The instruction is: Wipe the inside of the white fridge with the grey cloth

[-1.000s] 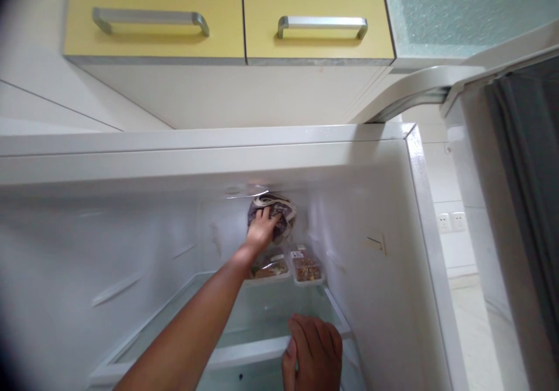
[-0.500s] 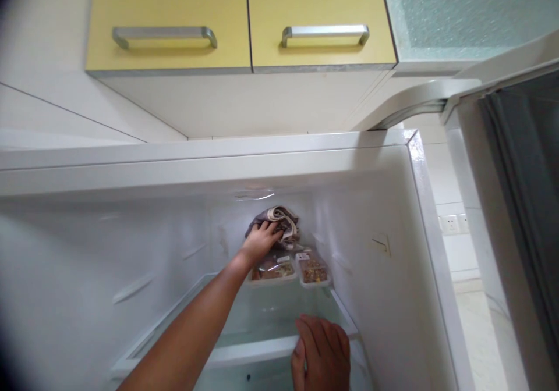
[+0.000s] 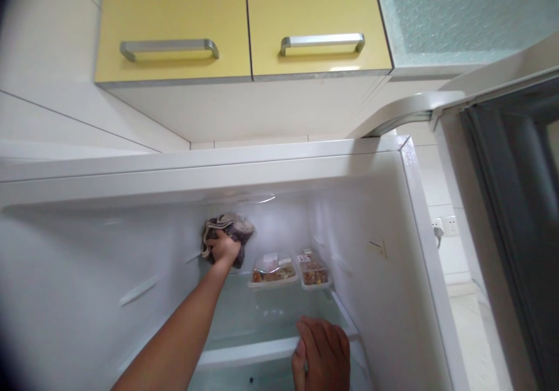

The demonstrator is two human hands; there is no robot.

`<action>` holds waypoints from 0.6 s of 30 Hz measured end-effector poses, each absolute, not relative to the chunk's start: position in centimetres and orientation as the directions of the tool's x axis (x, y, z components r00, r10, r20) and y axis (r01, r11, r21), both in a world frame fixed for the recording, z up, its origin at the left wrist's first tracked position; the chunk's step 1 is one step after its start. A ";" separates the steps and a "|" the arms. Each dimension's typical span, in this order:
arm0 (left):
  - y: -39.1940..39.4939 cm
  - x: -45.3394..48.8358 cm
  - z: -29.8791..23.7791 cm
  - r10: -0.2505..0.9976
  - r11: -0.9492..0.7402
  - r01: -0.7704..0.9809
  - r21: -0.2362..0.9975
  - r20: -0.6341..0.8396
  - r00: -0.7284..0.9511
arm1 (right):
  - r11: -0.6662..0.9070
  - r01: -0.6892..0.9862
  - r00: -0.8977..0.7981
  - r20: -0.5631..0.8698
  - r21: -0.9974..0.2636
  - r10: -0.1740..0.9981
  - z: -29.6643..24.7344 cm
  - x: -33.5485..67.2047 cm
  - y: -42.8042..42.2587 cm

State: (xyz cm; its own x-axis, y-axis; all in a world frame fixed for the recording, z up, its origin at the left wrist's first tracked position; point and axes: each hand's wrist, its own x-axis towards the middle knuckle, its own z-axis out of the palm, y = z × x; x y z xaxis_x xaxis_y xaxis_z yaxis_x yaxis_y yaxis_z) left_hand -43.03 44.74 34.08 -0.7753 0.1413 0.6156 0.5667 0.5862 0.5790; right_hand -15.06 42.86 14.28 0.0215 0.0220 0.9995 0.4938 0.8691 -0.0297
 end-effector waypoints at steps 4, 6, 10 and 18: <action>46.4 -41.0 35.1 0.102 0.482 0.509 0.714 0.530 -0.841 | 0.868 0.496 0.027 0.999 -0.032 0.022 14.2 -15.4 43.1; 47.4 -39.4 35.8 0.157 0.418 0.554 0.720 0.543 -0.825 | 0.871 0.489 0.036 0.999 -0.034 0.019 14.2 -15.4 43.2; 49.7 -35.4 36.7 0.388 0.234 0.743 0.627 0.640 -0.663 | 0.883 0.467 0.066 0.998 -0.047 0.018 14.2 -15.5 43.3; 55.4 -27.7 35.0 0.762 -0.121 0.674 0.728 0.504 -0.407 | 0.873 0.484 0.036 0.998 -0.055 0.043 14.3 -15.3 43.0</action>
State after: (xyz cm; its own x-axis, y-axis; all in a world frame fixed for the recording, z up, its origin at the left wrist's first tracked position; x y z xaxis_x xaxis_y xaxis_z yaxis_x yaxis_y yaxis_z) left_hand -27.66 55.38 34.96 -0.4070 0.7621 0.5036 0.6742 -0.1213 0.7285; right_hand -15.31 43.02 14.32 0.0363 0.0428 0.9984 0.4838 0.8735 -0.0550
